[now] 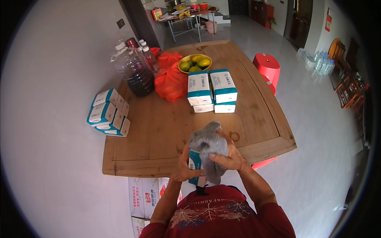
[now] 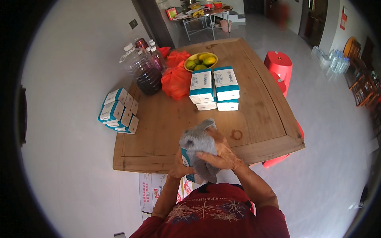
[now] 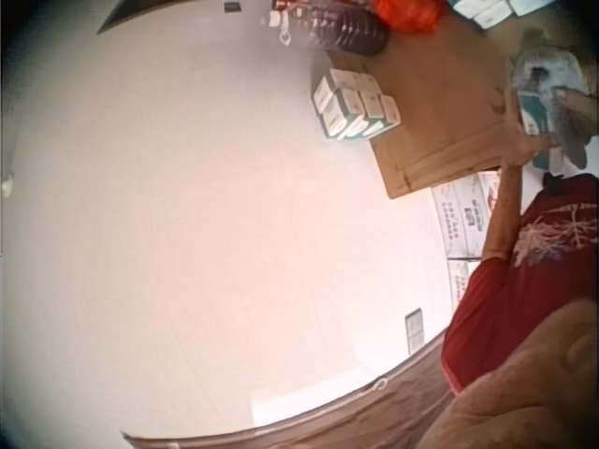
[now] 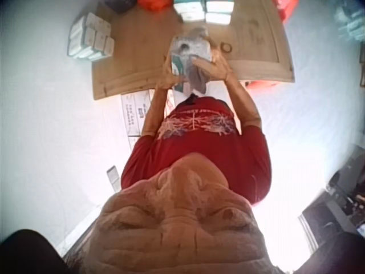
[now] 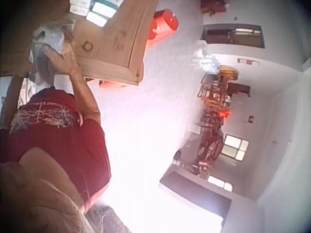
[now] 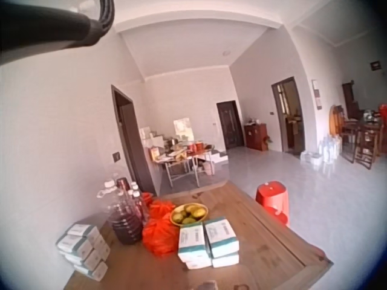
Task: The person wipes a wooden table with a gray cloth, then picks up small white and blue boxes one by one and wipes each box with the cloth. The person stacks the wiped boxes on the table. A bowl of fruit and several bottles are also on the table.
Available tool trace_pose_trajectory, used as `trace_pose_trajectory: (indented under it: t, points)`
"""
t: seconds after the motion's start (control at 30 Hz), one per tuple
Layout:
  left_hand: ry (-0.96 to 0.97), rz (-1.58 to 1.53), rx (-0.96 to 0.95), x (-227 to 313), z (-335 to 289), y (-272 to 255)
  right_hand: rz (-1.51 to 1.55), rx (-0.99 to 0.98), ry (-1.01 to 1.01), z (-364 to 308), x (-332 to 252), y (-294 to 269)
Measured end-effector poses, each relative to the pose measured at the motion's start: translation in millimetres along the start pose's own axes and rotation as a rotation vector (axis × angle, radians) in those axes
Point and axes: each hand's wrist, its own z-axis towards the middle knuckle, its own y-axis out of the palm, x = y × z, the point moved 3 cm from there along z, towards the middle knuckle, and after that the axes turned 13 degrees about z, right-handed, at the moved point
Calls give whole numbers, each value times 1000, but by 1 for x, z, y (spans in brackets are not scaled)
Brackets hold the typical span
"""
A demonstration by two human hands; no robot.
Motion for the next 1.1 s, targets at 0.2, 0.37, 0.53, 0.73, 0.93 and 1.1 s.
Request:
trace_pose_trajectory:
  t: [0.2, 0.37, 0.53, 0.73, 0.93, 1.1]
  points:
    - [-96, -280, 138, 3, 2, 10, 459, 398, 296, 6, 18, 10]
    - [-167, -431, 327, -13, 3, -1, 149, 237, 256, -13, 52, 27]
    - [-55, -499, 415, -10, 12, -16, 620, 441, 418, -33, 61, 45]
    - [12, -504, 452, 3, 30, -12, 785, 544, 282, -28, 68, 32]
    - [-80, -351, 618, 10, 35, -3, 32, 345, 16, -22, 59, 14]
    - [-95, -335, 542, 9, 28, -5, -362, 235, -32, -12, 30, 12]
